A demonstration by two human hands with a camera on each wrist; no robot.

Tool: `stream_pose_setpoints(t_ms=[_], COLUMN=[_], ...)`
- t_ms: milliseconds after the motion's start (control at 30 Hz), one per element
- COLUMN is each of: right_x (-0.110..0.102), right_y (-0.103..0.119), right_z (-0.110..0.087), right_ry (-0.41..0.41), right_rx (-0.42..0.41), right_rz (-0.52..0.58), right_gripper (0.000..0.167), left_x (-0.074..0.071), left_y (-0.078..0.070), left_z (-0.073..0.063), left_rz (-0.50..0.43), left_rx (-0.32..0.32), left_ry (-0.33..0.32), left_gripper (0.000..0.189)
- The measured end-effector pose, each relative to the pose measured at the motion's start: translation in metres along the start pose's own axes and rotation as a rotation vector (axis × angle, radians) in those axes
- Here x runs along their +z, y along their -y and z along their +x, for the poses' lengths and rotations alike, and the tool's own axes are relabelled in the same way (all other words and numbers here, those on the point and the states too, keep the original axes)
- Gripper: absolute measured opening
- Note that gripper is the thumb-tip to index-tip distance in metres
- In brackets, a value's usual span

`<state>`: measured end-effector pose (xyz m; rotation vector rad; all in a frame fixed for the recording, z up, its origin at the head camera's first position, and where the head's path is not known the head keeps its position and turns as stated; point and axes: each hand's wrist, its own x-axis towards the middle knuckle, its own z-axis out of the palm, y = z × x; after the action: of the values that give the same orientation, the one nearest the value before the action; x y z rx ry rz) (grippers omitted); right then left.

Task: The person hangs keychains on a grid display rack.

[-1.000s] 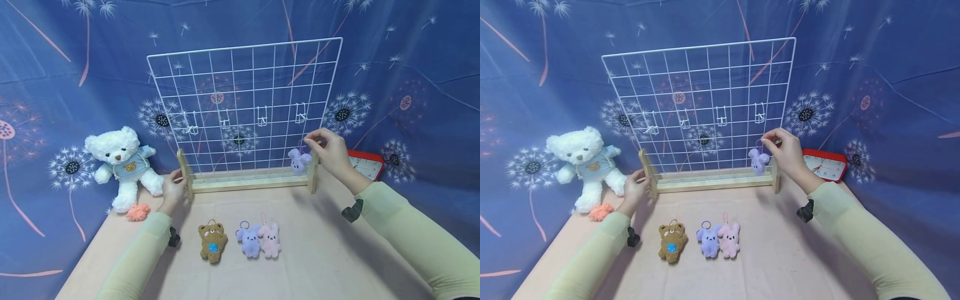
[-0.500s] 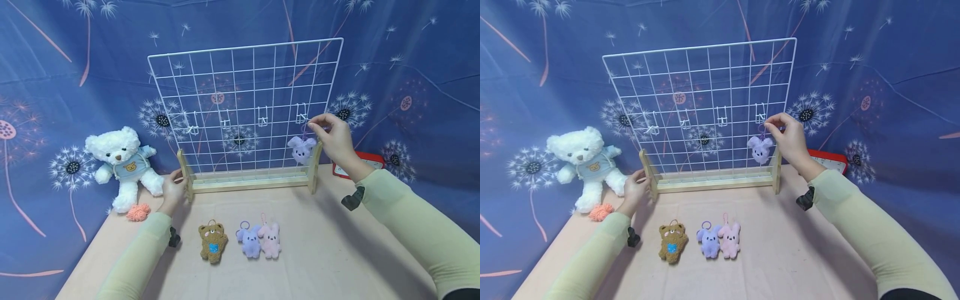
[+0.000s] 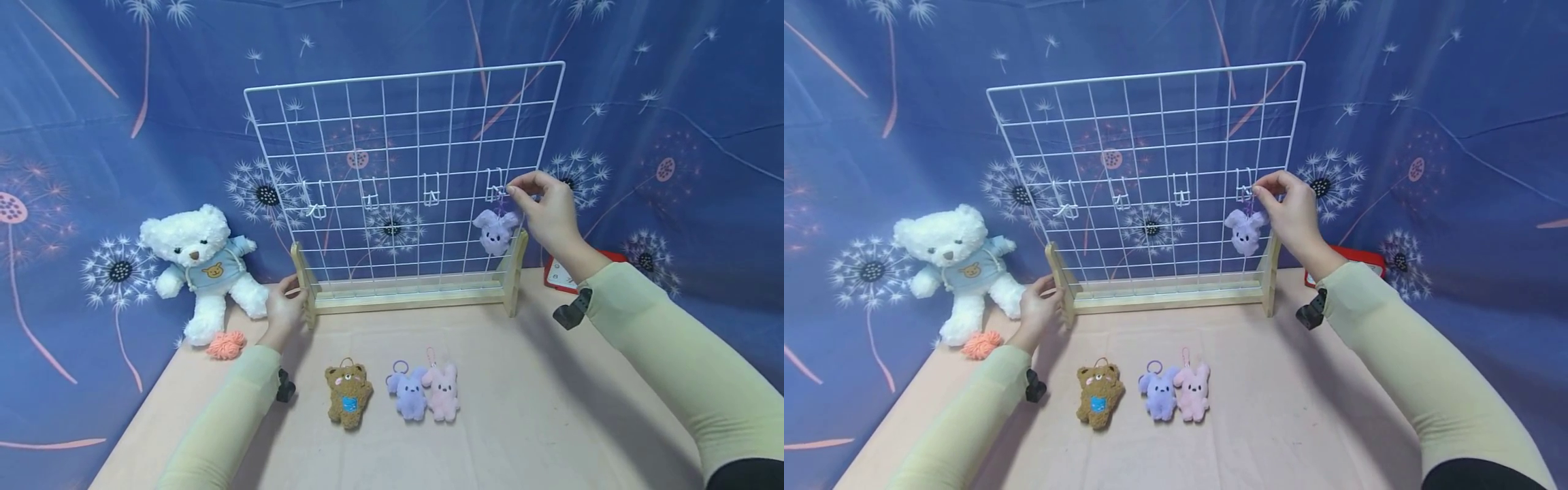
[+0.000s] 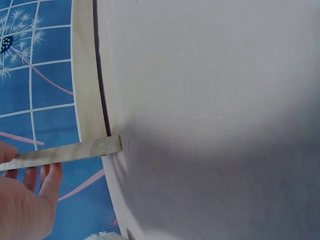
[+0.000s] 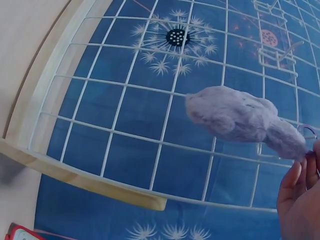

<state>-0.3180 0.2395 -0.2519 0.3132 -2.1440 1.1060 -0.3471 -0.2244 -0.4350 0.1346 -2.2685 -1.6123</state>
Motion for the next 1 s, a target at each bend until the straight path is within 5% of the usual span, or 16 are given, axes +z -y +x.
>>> stream_pose_setpoints(t_ms=[600,1000], right_x=[0.010,0.020], right_y=[-0.016,-0.024], right_z=[0.013,0.020], right_ry=[0.043,-0.004], right_rx=[0.109,0.115], right_rz=[0.019,-0.010], right_gripper=[0.030,0.029], left_x=[-0.001,0.000], left_y=[0.002,0.003], left_z=[0.001,0.000], left_rz=[-0.006,-0.015], left_rx=[0.012,0.015], left_ry=[0.003,0.007], left_gripper=[0.046,0.046])
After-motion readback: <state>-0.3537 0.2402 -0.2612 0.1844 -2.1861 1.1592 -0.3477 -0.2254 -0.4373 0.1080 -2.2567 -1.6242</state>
